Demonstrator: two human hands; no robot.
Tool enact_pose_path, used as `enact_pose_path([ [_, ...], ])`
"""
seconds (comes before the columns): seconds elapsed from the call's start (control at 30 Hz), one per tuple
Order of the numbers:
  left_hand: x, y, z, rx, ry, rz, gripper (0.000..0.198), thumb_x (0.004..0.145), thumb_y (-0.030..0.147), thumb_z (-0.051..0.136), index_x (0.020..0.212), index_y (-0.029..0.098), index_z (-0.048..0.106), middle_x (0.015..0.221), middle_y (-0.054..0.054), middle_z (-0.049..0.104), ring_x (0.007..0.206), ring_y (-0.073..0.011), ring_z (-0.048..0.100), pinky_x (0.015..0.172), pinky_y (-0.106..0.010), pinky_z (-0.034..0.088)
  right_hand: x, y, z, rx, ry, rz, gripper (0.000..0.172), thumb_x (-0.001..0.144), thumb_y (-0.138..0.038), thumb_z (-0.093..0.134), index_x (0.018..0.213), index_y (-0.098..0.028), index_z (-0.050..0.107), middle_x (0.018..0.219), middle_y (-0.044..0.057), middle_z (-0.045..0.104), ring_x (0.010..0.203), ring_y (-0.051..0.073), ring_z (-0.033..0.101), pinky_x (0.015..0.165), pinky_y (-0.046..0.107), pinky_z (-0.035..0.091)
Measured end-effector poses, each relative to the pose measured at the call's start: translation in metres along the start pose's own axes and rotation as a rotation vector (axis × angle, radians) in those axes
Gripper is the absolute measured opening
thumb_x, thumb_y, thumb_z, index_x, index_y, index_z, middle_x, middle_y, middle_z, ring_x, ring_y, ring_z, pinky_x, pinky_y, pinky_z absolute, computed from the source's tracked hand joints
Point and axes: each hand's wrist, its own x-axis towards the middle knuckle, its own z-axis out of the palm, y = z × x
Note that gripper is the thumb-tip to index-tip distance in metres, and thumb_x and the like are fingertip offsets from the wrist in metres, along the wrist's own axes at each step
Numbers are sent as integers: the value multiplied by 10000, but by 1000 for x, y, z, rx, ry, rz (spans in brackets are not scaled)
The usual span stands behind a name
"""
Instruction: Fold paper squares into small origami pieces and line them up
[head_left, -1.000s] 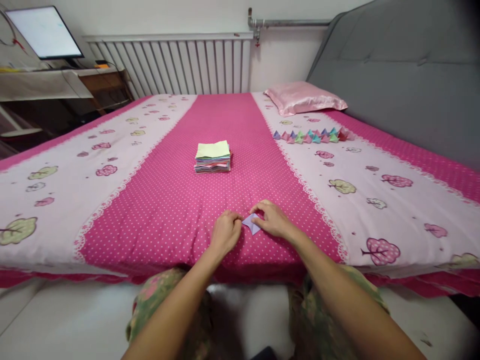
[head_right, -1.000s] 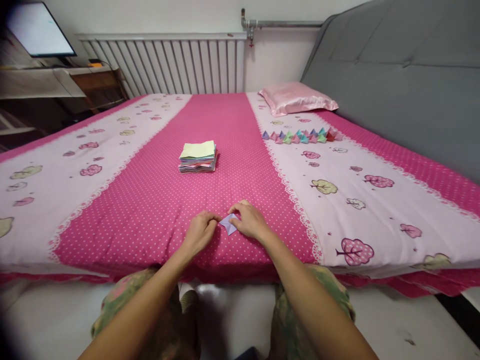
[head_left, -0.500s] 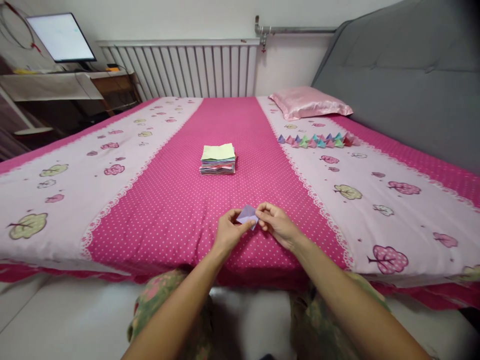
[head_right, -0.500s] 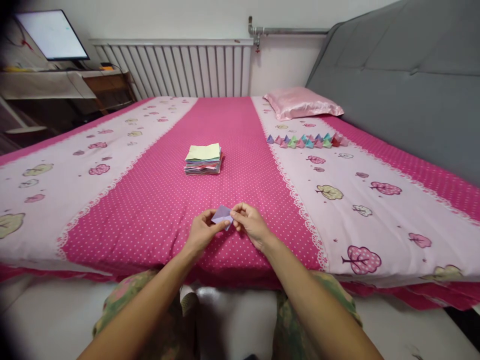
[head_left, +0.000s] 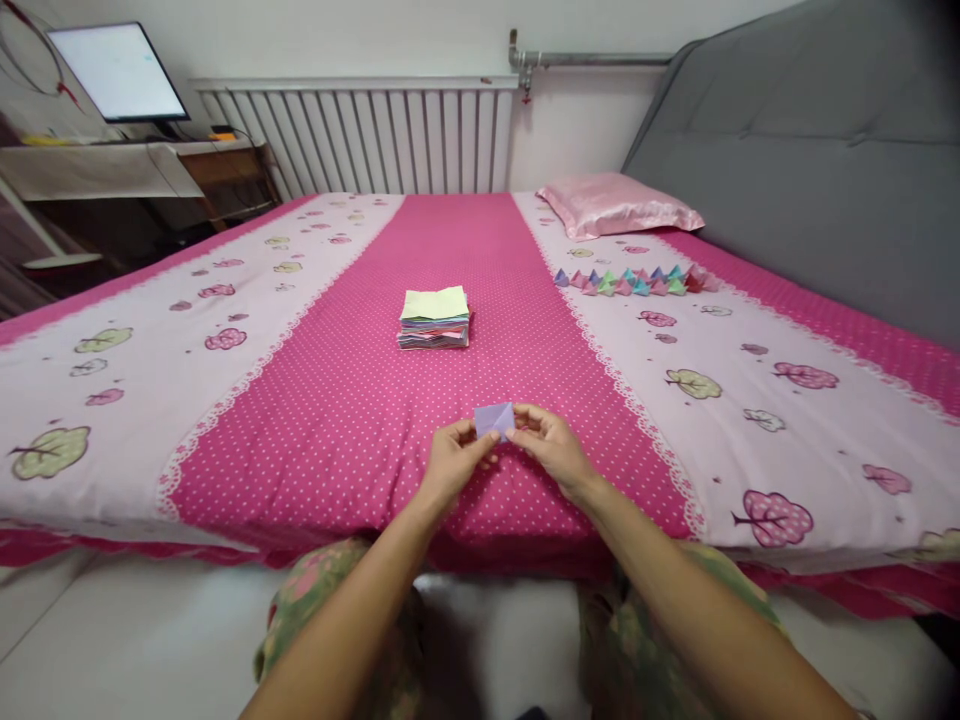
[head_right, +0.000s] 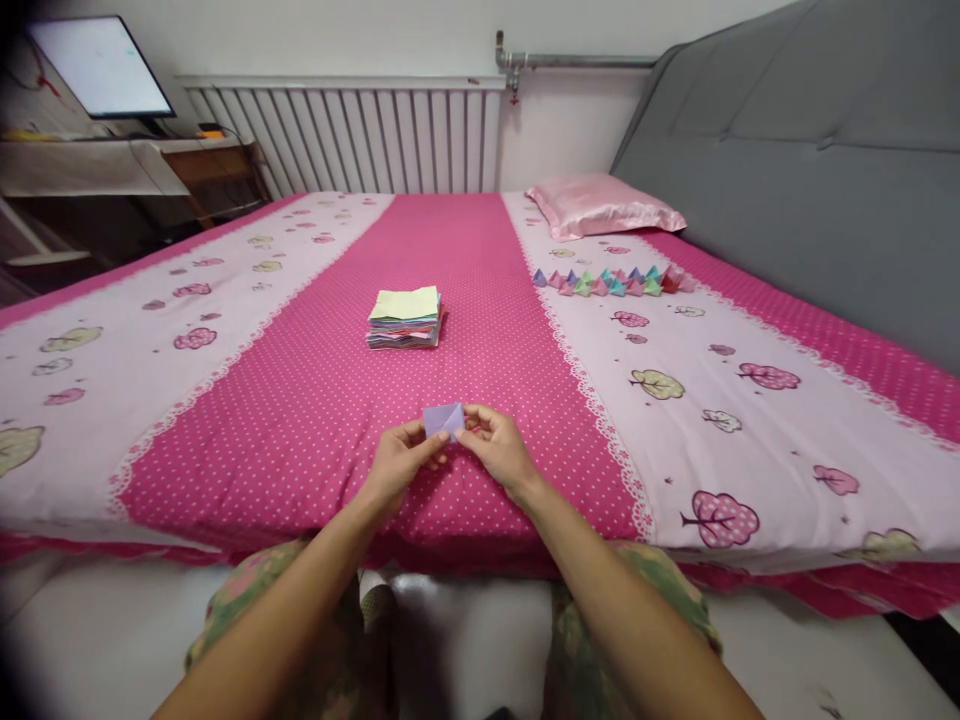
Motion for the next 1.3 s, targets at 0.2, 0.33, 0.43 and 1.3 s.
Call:
enact_pose_path([
  [0.2,3,2,-8,251,-39,89,197,652,314,669,716,130,692,577,3,618,492,-82,485,502,-206,354,3,4,-10,-319,31,-125,196,704,-319,635,817,-165,680,695,17,620,575,116,519,552,244,415],
  [0.33,2,4,-12,495,41,181,136,681,274,635,714,169,716,595,1,643,557,-108,530,545,-211,382,4,2,-14,-353,11,-133,188,693,-315,648,804,-177,710,705,31,652,610,131,552,580,265,437],
  [0.43,1,1,-14,541,59,193,165,712,278,608,788,188,723,678,-13,690,593,-120,568,558,-216,411,4,1,-16,-257,-41,-81,198,698,-302,637,822,-169,716,724,45,694,644,154,605,625,295,466],
  [1.3,8,-19,-11,539,34,234,165,699,152,631,845,170,705,837,-62,682,686,-137,623,686,-278,509,3,10,-17,-556,40,15,179,681,-225,614,818,-185,722,742,49,726,654,192,666,618,285,496],
])
